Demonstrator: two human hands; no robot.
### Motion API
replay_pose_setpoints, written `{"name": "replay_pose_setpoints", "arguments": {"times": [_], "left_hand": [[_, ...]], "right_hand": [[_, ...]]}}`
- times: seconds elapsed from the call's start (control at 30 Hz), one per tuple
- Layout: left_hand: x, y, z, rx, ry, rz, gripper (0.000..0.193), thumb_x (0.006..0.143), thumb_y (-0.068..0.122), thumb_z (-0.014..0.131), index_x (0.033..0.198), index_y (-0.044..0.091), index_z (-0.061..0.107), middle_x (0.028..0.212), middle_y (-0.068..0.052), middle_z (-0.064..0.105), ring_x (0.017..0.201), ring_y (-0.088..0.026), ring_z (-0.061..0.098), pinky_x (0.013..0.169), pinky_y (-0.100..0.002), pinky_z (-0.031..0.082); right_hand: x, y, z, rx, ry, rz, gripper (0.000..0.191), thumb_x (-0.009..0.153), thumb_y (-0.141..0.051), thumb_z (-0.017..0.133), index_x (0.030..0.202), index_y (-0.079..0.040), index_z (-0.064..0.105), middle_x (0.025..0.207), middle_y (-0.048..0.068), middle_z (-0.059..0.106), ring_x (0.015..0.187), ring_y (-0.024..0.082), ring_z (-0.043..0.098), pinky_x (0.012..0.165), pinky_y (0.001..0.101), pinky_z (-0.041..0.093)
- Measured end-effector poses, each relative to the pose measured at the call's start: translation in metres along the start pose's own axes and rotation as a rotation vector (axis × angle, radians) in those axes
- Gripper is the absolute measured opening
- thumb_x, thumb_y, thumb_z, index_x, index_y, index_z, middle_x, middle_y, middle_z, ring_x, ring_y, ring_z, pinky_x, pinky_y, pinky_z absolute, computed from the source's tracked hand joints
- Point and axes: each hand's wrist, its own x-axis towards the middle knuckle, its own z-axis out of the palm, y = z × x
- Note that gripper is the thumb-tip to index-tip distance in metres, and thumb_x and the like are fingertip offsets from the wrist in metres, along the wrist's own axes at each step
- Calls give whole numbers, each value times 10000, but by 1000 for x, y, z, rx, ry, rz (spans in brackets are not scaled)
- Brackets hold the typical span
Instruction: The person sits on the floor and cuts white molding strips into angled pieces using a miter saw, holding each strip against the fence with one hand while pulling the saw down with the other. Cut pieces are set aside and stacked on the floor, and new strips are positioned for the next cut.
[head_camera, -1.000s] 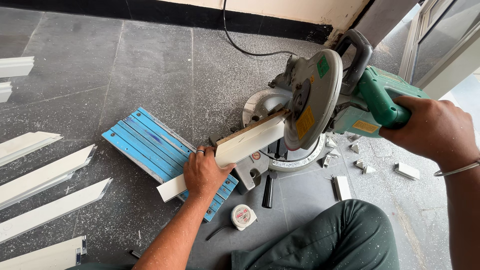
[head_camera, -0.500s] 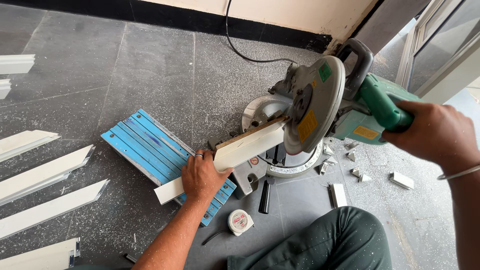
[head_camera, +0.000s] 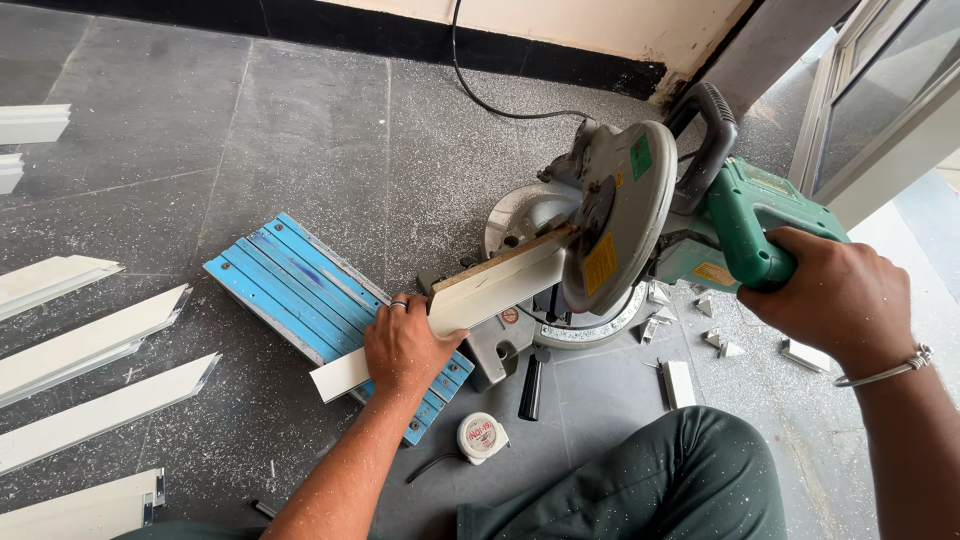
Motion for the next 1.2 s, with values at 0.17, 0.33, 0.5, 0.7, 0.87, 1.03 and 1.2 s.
{"name": "replay_pose_setpoints", "arguments": {"times": [0.17,0.33,0.5,0.7,0.87,1.03,1.2], "left_hand": [[0,4,0,-14,24,12,656,662,551,899,1081,91,691,1061,-80,664,1039,-267,654,826,-479,533],[-1,6,1,-22,35,4,634,648,542,908,1038,90,691,1047,-76,664,1040,-272,652,828,-489,529],[-1,7,2,-31,21,6,632,652,531,912,1047,92,690,1036,-73,665,1038,-273,655,821,-488,533],[-2,8,4,-28,33,14,632,641,532,917,1035,92,692,1029,-70,666,1029,-270,659,806,-485,536],[-2,9,4,-14,0,4,641,648,549,913,1039,94,690,1040,-64,664,1035,-261,659,806,-483,536],[-3,10,3,-28,37,21,639,637,541,917,1037,93,699,1054,-70,668,1043,-273,657,818,-488,534],[-4,13,3,-33,26,6,622,641,540,909,1029,100,700,1047,-64,669,1051,-272,657,830,-490,534]], "right_hand": [[1,3,-1,12,16,2,771,661,-628,871,1319,-253,729,894,55,792,736,222,783,658,338,629],[-3,2,-5,61,16,7,733,665,-594,877,1303,-264,732,899,62,792,756,239,780,663,363,624],[-5,1,-9,121,27,7,734,641,-576,889,1287,-264,734,903,71,788,770,258,777,674,383,619],[-7,1,-7,124,26,-6,694,666,-559,883,1271,-254,737,903,59,787,766,238,779,667,375,620],[-13,-3,-4,170,12,-4,650,681,-531,872,1254,-253,739,904,56,787,767,228,776,647,370,615],[-19,-9,-2,183,6,-2,644,683,-519,863,1255,-253,731,910,56,787,765,237,773,626,381,609],[-25,-15,1,180,-8,17,599,715,-511,843,1245,-254,732,906,58,788,770,236,776,626,381,609]]}}
